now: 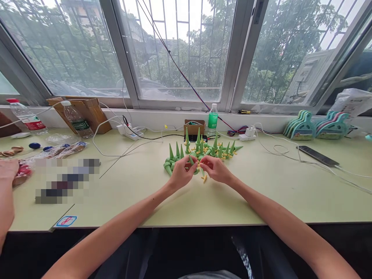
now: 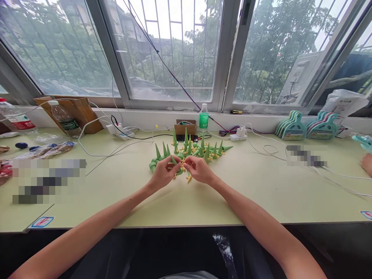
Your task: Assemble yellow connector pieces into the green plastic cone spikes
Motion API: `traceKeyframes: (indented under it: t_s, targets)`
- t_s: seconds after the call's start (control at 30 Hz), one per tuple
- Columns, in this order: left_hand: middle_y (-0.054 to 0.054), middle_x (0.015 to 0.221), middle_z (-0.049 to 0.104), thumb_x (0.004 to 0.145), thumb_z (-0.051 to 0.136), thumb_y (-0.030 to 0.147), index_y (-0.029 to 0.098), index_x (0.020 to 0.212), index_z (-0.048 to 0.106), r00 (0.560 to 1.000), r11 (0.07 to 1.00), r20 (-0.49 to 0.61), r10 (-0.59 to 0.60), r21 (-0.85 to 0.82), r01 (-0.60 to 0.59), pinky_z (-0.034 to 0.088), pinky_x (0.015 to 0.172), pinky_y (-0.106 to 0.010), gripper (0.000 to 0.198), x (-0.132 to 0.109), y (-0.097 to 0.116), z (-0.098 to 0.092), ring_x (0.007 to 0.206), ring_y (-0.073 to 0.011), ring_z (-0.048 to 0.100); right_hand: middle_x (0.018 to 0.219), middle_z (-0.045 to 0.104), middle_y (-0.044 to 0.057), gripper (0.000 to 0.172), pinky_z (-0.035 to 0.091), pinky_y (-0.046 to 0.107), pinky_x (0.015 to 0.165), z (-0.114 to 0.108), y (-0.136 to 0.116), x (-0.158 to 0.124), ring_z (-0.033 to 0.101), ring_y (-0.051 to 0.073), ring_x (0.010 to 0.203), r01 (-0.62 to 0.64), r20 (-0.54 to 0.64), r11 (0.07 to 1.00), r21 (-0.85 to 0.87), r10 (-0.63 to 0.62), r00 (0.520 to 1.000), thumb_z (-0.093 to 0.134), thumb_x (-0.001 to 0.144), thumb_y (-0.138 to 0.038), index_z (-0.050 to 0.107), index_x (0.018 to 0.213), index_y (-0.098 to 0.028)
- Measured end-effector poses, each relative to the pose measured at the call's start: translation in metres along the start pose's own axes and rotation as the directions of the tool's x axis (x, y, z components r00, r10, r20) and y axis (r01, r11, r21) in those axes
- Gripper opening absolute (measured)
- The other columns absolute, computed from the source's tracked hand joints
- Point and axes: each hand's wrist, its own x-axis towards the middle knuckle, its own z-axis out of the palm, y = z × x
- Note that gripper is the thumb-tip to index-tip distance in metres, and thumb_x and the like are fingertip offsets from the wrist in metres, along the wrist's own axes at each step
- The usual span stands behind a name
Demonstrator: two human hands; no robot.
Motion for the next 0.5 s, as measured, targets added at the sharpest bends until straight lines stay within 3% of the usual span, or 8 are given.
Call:
traceKeyframes:
  t_s: [0.27, 0.5]
  targets:
    - [-0.001, 0.074, 0.056, 0.082, 0.061, 0.04, 0.016, 0.083, 0.059, 1.0, 1.0, 0.024, 0.005, 0.024, -0.005, 0.039, 0.043, -0.017, 0.024, -0.001, -0.0008, -0.0001, 0.054, -0.0081, 0.05, 0.05, 0.039, -0.003, 0.048, 0.026, 0.024, 0.05, 0.0024, 0.0051, 0.0027, 0.033, 0.009, 0.049, 0.011, -0.014, 0.991, -0.134, -0.013, 1.0, 0.042, 0.094, -0.049, 0.042, 0.057, -0.018]
    - [-0.002, 0.078, 0.058, 0.082, 0.059, 0.038, 0.017, 0.08, 0.059, 1.0, 0.999, -0.007, 0.028, 0.04, -0.027, 0.04, 0.046, -0.018, 0.021, -0.0001, 0.0011, -0.0012, 0.055, -0.0082, 0.049, 0.055, 0.05, -0.004, 0.028, 0.029, 0.023, 0.051, 0.0013, -0.0003, 0.0003, 0.038, 0.011, 0.049, 0.016, 0.009, 0.995, -0.099, -0.016, 1.0, 0.05, 0.09, -0.046, 0.057, 0.085, -0.019]
